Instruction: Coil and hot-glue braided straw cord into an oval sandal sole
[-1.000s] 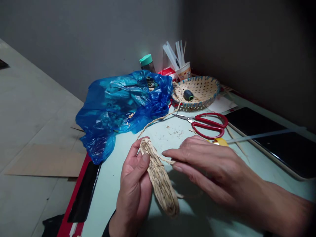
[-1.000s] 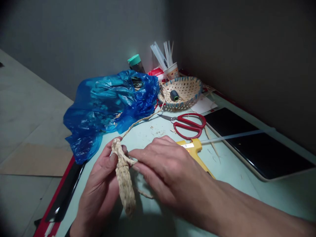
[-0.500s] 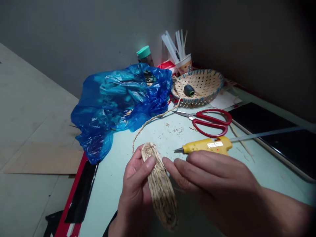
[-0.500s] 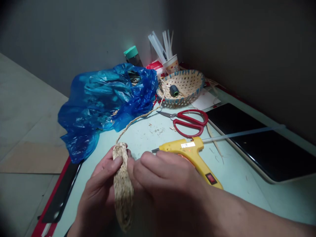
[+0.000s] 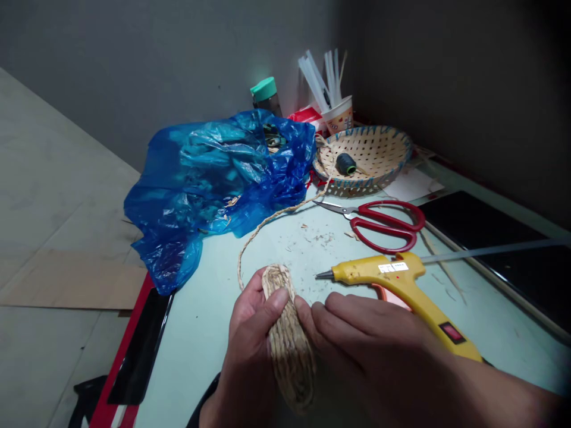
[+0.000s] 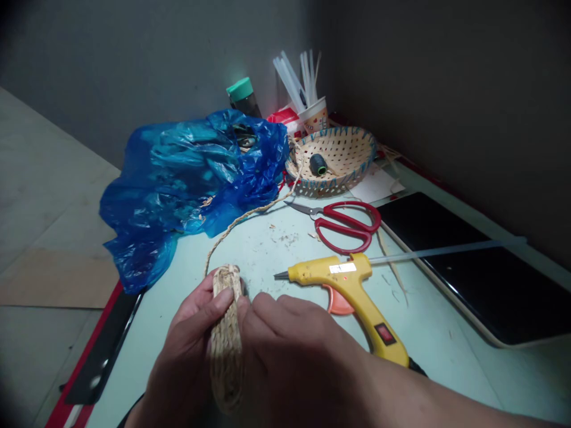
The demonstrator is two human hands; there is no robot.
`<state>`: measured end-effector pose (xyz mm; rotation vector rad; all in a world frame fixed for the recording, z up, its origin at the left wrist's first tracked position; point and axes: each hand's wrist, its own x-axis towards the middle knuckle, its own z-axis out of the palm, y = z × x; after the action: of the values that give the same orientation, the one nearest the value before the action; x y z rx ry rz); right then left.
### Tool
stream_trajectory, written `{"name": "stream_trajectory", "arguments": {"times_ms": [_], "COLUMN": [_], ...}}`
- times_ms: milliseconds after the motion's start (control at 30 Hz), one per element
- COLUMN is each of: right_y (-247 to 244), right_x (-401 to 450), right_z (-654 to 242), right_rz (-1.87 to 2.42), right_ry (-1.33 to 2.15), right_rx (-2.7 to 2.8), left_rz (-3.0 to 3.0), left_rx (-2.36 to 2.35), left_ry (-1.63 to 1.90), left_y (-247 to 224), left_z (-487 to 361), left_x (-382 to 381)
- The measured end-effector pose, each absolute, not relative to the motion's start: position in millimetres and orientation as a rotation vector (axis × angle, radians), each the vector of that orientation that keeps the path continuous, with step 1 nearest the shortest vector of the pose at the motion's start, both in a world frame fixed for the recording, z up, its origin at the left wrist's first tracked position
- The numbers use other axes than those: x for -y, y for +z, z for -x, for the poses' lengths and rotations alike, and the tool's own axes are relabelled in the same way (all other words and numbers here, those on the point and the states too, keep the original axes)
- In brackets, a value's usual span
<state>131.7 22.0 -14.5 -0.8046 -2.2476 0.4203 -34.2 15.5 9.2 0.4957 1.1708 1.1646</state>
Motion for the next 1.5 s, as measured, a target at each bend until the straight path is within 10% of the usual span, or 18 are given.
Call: {"name": "stream_trajectory", "arguments": {"times_ms": [1500], "right_y": [29.1], "right_x": [-59.8], "right_z": [-156.1], "right_rz": [0.813], "right_ry": [1.361], "right_rx": [2.089], "left_rz": [-0.569], "left_rx": [-0.970], "left_ry": [0.966], "left_y": [14.2], "left_z": [28.5], "left_x": [3.6]}}
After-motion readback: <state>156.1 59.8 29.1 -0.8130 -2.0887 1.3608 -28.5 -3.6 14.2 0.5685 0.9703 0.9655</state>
